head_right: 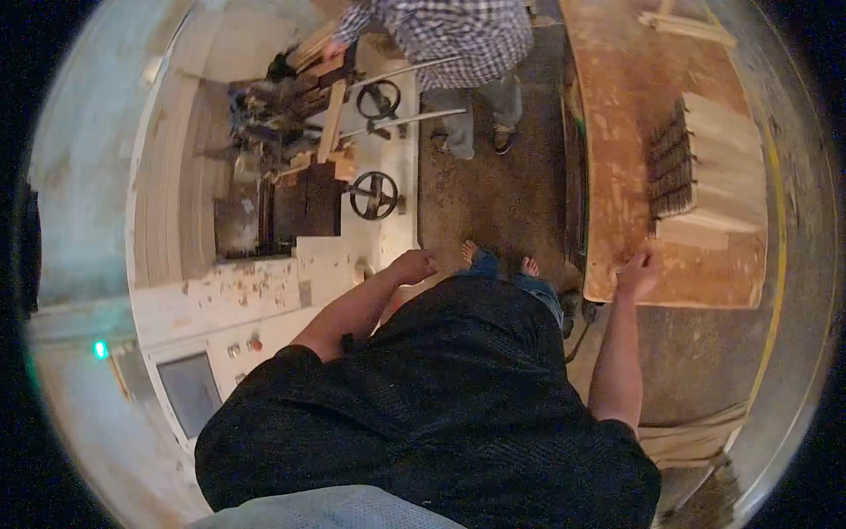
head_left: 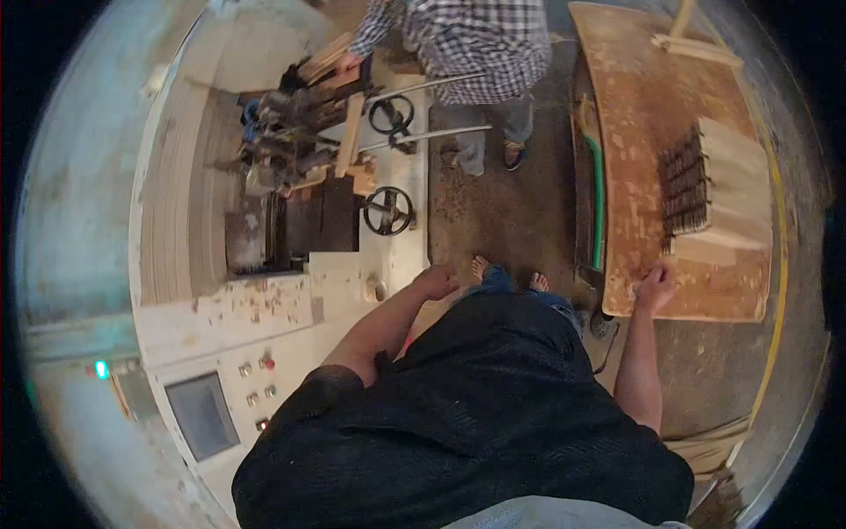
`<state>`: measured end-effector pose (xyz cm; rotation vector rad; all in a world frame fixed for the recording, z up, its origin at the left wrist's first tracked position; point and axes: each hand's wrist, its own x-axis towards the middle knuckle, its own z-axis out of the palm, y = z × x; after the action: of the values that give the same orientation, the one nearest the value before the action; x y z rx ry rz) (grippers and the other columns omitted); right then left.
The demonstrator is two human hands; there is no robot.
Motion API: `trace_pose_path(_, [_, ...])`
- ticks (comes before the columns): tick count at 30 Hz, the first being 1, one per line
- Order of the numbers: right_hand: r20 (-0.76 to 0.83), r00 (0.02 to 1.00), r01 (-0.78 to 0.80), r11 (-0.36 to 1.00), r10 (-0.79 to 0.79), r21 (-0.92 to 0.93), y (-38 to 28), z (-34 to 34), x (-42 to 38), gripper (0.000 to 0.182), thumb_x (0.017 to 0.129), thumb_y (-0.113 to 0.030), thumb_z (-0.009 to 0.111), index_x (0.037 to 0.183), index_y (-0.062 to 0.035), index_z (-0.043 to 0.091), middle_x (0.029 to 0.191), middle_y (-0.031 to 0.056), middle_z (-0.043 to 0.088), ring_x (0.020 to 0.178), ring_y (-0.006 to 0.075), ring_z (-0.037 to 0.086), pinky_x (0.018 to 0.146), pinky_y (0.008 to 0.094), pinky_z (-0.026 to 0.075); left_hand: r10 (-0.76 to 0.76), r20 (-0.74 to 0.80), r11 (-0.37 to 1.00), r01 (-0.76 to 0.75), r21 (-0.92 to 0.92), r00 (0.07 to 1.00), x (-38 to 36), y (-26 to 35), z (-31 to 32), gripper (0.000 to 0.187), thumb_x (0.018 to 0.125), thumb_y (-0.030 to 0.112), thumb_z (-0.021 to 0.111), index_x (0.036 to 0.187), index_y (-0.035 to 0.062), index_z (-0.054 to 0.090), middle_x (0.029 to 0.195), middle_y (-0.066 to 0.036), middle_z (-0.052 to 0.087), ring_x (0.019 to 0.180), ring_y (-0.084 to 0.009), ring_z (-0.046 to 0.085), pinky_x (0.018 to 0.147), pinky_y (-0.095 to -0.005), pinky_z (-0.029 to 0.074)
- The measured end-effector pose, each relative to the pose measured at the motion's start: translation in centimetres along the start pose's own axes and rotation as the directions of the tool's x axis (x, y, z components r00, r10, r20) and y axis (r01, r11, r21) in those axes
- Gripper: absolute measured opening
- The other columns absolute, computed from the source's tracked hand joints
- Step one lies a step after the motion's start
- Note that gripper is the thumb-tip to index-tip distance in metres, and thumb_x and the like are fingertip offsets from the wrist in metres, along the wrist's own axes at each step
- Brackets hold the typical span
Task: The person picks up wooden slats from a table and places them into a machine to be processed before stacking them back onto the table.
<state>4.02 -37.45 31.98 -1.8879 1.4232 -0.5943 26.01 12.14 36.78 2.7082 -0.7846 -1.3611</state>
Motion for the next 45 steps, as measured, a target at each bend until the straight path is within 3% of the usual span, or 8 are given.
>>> trace_pose_path(8, [0.385, 0.815, 0.425, 0.898, -0.433, 0.111, -8.8, 4.3, -6.5, 0.019, 0.094, -0.022, 0.064, 0.101, -0.0046, 0.068, 0.099, 0.0185, 0.068, 0.087, 0.0355, 0.066, 0.078, 0.0416, 0.054, -0.220, -0.410, 0.886, 0.005, -0.464, 0.885, 1.5, -3.1, -0.9, 0.036, 0.090, 0.034, 0.063, 0.104, 0.0020, 0.070, 0.099, -0.015, 0.072, 0.094, -0.0371, 0.068, 0.087, -0.0448, 0.052])
trace_pose_path(14, [0.518, 0.729, 0.581, 0.805, -0.448, -0.120, -10.7, 5.3, -3.7, 0.018, 0.092, -0.022, 0.063, 0.097, -0.0059, 0.068, 0.093, 0.0163, 0.069, 0.086, 0.0351, 0.067, 0.076, 0.0443, 0.053, -0.806, -0.508, 0.323, -0.495, -0.807, 0.303, 0.2, -8.1, -12.0, 0.017, 0.093, 0.018, 0.062, 0.097, 0.0033, 0.068, 0.081, -0.004, 0.066, 0.064, -0.0157, 0.062, 0.055, -0.0292, 0.052])
trace_pose_path(19, [0.585, 0.723, 0.542, 0.827, -0.369, -0.148, -11.1, 5.2, -3.7, 0.019, 0.091, -0.024, 0.062, 0.096, -0.0068, 0.069, 0.098, 0.0177, 0.070, 0.092, 0.0391, 0.066, 0.078, 0.0473, 0.053, -0.889, -0.260, -0.051, -0.646, -0.762, 0.377, 1.7, -15.4, -17.1, 0.022, 0.097, 0.030, 0.065, 0.101, 0.0088, 0.061, 0.076, -0.003, 0.059, 0.060, -0.0165, 0.057, 0.050, -0.0314, 0.049])
trace_pose_path(22, [0.456, 0.720, 0.628, 0.771, -0.524, -0.106, -11.0, 5.7, -4.0, 0.021, 0.090, -0.025, 0.064, 0.093, -0.0055, 0.070, 0.085, 0.0159, 0.069, 0.082, 0.0346, 0.067, 0.073, 0.0439, 0.053, -0.885, -0.262, -0.017, -0.588, -0.808, 0.385, 2.2, -17.0, -19.2, 0.033, 0.093, 0.034, 0.070, 0.109, 0.0055, 0.062, 0.084, -0.006, 0.063, 0.063, -0.0154, 0.062, 0.048, -0.0289, 0.051])
trace_pose_path(37, [0.489, 0.862, 0.367, 0.831, -0.134, -0.418, -14.2, 7.6, -4.2, 0.028, 0.090, -0.029, 0.063, 0.103, -0.0056, 0.071, 0.090, 0.0166, 0.072, 0.086, 0.0341, 0.070, 0.077, 0.0420, 0.053, -0.708, -0.375, 0.003, -0.528, -0.850, 0.599, 1.3, -21.2, -18.7, 0.024, 0.091, 0.010, 0.067, 0.114, 0.0036, 0.067, 0.086, -0.006, 0.068, 0.068, -0.0145, 0.063, 0.059, -0.0283, 0.051])
trace_pose_path(40, [0.543, 0.778, 0.506, 0.827, -0.316, -0.244, -14.9, 10.5, -5.1, 0.024, 0.090, -0.022, 0.064, 0.102, -0.0028, 0.070, 0.092, 0.0166, 0.071, 0.087, 0.0308, 0.069, 0.078, 0.0394, 0.053, -0.619, -0.361, -0.156, -0.560, -0.813, 0.697, -2.9, -22.2, -15.3, 0.031, 0.092, 0.011, 0.068, 0.122, 0.0050, 0.065, 0.091, -0.006, 0.068, 0.070, -0.0152, 0.063, 0.064, -0.0284, 0.053])
trace_pose_path(42, [0.657, 0.560, 0.499, 0.839, -0.504, 0.217, -19.0, 13.4, -8.5, 0.021, 0.090, -0.017, 0.065, 0.102, -0.0002, 0.070, 0.093, 0.0168, 0.070, 0.086, 0.0277, 0.068, 0.078, 0.0380, 0.052, -0.591, -0.337, -0.274, -0.575, -0.771, 0.733, -6.9, -22.6, -12.5, 0.036, 0.091, 0.010, 0.068, 0.126, 0.0055, 0.063, 0.097, -0.006, 0.068, 0.075, -0.0155, 0.064, 0.068, -0.0297, 0.053])
trace_pose_path(45, [0.773, 0.340, 0.654, 0.725, -0.535, 0.215, -31.0, 18.0, -15.7, 0.025, 0.091, -0.018, 0.066, 0.109, -0.0005, 0.068, 0.095, 0.0151, 0.070, 0.085, 0.0255, 0.068, 0.079, 0.0367, 0.053, -0.497, -0.401, -0.411, -0.615, -0.673, 0.770, -12.8, -22.7, -9.2, 0.044, 0.091, 0.010, 0.069, 0.133, 0.0073, 0.060, 0.109, -0.007, 0.067, 0.085, -0.0161, 0.064, 0.075, -0.0326, 0.054])
